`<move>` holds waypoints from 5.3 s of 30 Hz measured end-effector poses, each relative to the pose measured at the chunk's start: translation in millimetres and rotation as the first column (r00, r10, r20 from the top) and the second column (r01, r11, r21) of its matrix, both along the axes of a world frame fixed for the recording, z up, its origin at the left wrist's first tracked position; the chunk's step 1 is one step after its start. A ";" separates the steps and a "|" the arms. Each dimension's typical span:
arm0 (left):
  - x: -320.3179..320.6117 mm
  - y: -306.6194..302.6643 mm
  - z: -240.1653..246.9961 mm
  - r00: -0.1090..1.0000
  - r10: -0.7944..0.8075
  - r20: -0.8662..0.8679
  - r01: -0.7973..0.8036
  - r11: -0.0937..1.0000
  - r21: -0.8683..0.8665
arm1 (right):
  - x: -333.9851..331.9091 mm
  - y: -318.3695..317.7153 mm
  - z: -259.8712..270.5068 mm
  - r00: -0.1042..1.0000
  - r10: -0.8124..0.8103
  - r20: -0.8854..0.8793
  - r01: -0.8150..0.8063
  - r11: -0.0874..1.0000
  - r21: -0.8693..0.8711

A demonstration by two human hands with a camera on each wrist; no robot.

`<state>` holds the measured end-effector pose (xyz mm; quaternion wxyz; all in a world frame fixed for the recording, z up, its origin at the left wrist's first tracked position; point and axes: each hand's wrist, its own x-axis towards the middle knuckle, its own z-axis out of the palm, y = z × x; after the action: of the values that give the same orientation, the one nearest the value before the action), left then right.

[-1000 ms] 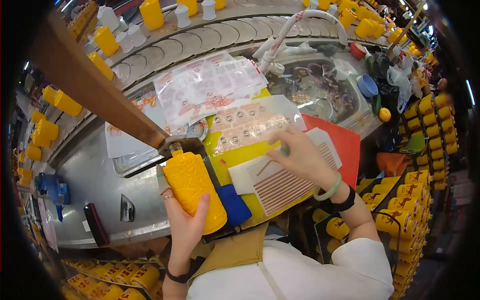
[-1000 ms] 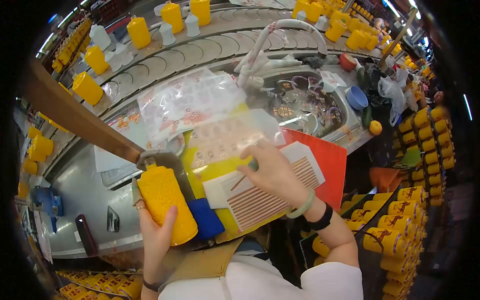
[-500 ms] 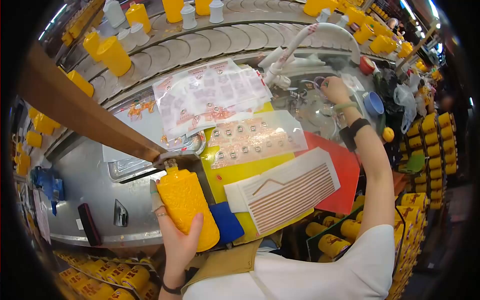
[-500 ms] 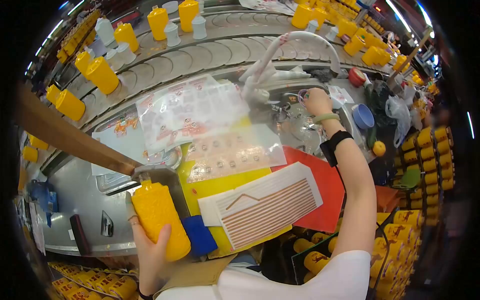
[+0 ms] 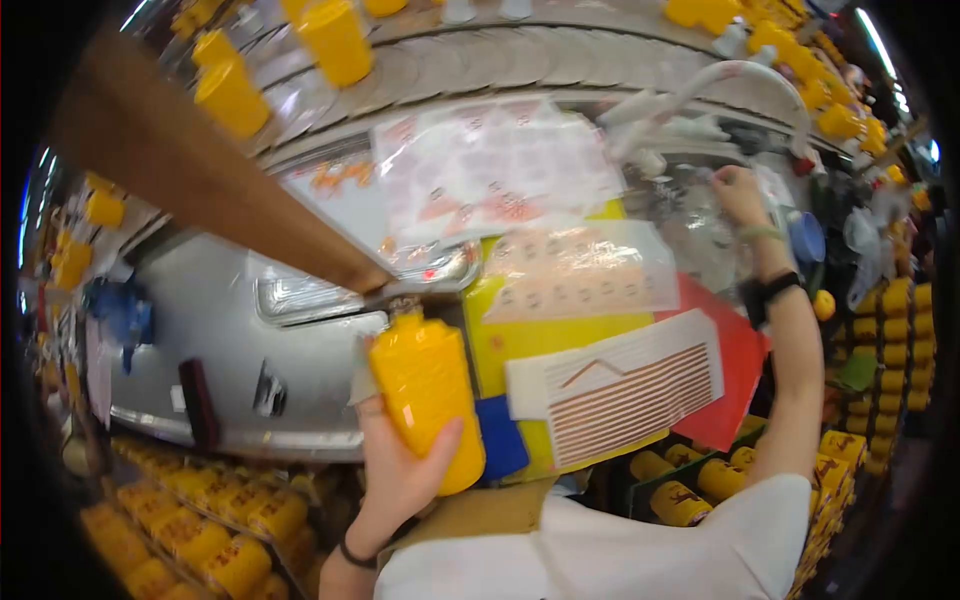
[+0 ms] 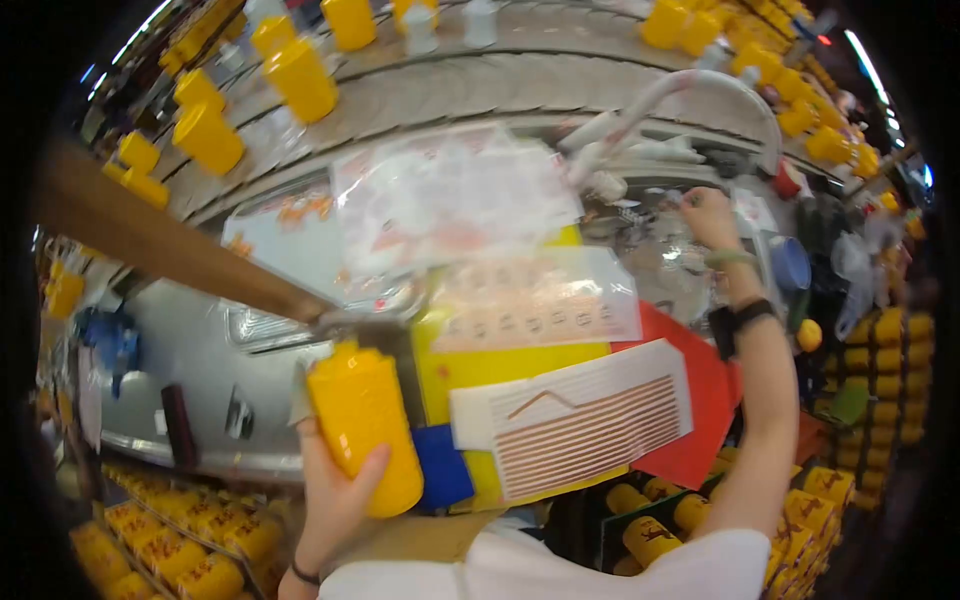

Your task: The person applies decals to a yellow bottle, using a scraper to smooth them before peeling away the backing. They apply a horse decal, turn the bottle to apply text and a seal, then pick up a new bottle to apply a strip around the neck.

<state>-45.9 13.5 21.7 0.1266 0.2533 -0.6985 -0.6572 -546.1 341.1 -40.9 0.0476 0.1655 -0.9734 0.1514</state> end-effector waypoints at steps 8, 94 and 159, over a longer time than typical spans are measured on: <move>3.4 -20.1 -0.7 0.983 -0.160 -0.090 0.159 0.987 -0.017 | 196.4 -104.7 119.8 0.856 0.440 0.273 -0.280 0.836 -0.471; -10.8 -25.7 -11.6 0.967 0.097 -0.233 -0.183 0.907 -0.379 | 292.6 -251.2 104.2 0.499 0.866 0.045 -0.769 0.465 -0.439; -16.2 -29.1 10.1 0.991 -0.061 -0.122 -0.024 0.801 -0.598 | 325.0 -238.8 78.3 0.659 0.747 -0.093 -0.663 0.518 -0.539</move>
<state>-62.2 -15.6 31.8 0.2406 0.1486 -0.8621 -0.4205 -221.1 102.3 37.4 -0.0480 0.5144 -0.7396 0.4313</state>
